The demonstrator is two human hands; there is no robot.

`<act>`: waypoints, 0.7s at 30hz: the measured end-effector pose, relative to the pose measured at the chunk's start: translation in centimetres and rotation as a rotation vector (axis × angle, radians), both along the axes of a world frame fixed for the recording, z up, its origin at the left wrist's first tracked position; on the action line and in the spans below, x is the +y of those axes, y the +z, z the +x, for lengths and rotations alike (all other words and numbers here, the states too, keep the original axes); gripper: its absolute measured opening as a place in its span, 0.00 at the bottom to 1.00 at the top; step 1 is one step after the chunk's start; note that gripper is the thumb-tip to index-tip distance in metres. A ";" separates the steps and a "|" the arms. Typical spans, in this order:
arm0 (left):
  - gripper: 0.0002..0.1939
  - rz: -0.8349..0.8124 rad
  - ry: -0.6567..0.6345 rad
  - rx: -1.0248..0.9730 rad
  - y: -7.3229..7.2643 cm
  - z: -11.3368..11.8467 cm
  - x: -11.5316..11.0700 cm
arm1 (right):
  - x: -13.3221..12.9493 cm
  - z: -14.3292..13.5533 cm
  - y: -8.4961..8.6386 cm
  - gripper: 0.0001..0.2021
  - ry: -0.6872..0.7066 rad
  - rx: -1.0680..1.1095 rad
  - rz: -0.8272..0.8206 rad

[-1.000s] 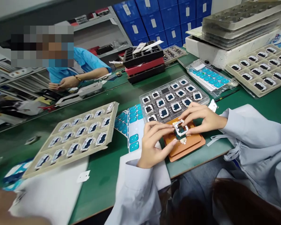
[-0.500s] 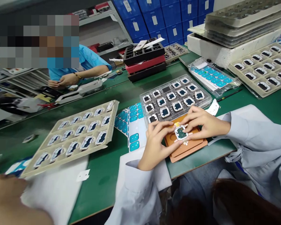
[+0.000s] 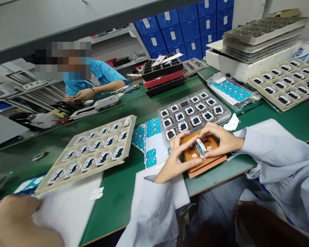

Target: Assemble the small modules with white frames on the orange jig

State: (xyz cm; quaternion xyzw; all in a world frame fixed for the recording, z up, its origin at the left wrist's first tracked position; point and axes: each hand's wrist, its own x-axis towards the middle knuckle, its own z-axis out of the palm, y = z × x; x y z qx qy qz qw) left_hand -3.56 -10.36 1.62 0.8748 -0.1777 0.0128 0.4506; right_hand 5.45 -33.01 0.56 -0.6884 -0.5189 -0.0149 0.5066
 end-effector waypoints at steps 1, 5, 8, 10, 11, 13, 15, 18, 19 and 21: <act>0.34 0.016 0.003 -0.008 0.1 -0.1 0.0 | 0.0 0.0 0.0 0.26 0.041 0.075 0.020; 0.36 -0.098 0.049 -0.048 0.1 0.0 0.0 | 0.0 0.1 -0.1 0.25 0.204 0.376 0.083; 0.30 -0.194 0.160 -0.072 0.1 0.3 0.1 | -0.1 0.4 -0.1 0.25 0.250 0.567 0.105; 0.25 -0.225 0.249 -0.066 0.2 0.4 0.2 | -0.2 0.6 -0.1 0.26 0.270 0.690 0.130; 0.23 -0.221 0.304 -0.056 0.4 0.4 0.5 | -0.2 0.7 -0.2 0.26 0.278 0.744 0.150; 0.20 -0.131 0.444 -0.038 0.7 0.4 1.5 | -0.2 0.8 -0.2 0.27 0.283 0.826 0.208; 0.19 0.060 0.638 -0.047 0.9 0.3 3.2 | -0.2 0.9 -0.1 0.26 0.264 0.875 0.269; 0.20 0.411 0.874 -0.033 0.7 0.0 6.4 | -0.1 1.0 0.3 0.22 0.235 0.907 0.317; 0.21 0.519 0.903 0.005 0.5 -0.1 7.3 | -0.1 1.1 0.4 0.21 0.231 0.912 0.320; 0.23 0.711 0.918 0.116 0.0 -0.3 8.5 | -0.1 1.2 0.5 0.21 0.227 0.912 0.314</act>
